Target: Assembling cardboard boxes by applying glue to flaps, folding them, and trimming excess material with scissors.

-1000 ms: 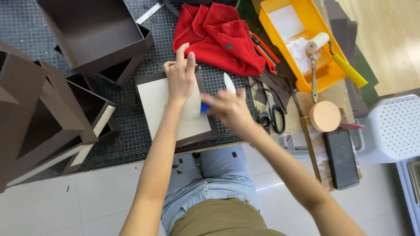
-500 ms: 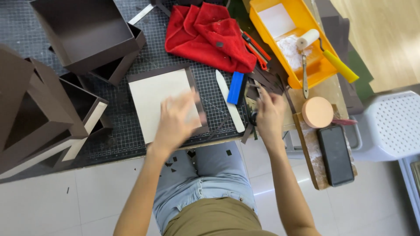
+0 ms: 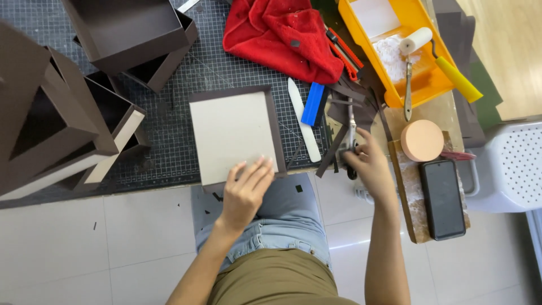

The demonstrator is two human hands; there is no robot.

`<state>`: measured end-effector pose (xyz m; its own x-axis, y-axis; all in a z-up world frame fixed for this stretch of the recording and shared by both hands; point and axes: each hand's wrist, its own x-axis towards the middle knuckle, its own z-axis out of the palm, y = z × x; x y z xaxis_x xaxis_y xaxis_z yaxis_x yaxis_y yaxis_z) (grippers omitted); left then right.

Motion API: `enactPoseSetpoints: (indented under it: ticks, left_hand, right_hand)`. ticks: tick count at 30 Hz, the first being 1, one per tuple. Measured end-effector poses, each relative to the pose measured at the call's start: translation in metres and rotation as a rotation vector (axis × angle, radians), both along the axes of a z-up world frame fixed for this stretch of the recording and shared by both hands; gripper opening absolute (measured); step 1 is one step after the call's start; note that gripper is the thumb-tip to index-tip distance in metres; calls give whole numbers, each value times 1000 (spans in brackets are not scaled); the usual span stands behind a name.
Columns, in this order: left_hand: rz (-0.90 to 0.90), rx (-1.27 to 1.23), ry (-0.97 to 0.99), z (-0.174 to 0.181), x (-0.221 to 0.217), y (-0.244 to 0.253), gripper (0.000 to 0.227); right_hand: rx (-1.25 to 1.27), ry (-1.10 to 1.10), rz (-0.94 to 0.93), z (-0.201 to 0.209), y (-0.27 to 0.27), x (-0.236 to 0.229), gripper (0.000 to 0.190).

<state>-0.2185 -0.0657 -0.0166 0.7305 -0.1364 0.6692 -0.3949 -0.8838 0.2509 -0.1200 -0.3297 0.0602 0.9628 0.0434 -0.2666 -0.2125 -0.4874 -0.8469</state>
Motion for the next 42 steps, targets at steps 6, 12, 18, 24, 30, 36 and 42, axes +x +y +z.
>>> enactPoseSetpoints:
  ticks: [6,12,18,24,30,36,42]
  left_hand:
    - [8,-94,105,25,-9,1,8]
    - [-48,-135,215,27,0,11,10]
    - [-46,-156,256,30,12,16,13]
    - [-36,-162,238,22,14,22,14]
    - [-46,-169,222,25,14,22,14]
    - [-45,-176,213,28,14,20,15]
    - [90,16,85,28,10,9,13]
  right_hand:
    - [420,-404,63,-92,-16,-54,75]
    - [52,-512,341,-115,-9,-95,102]
    - [-74,-705,403,-128,-7,-86,85]
    - [-186,-817,431,-125,-20,-77,67]
    - [-108,-863,387,-138,-14,-77,63]
    - [-141,-917,333,-154,-16,-81,59]
    - [3,-703,258,-110,1,-73,74]
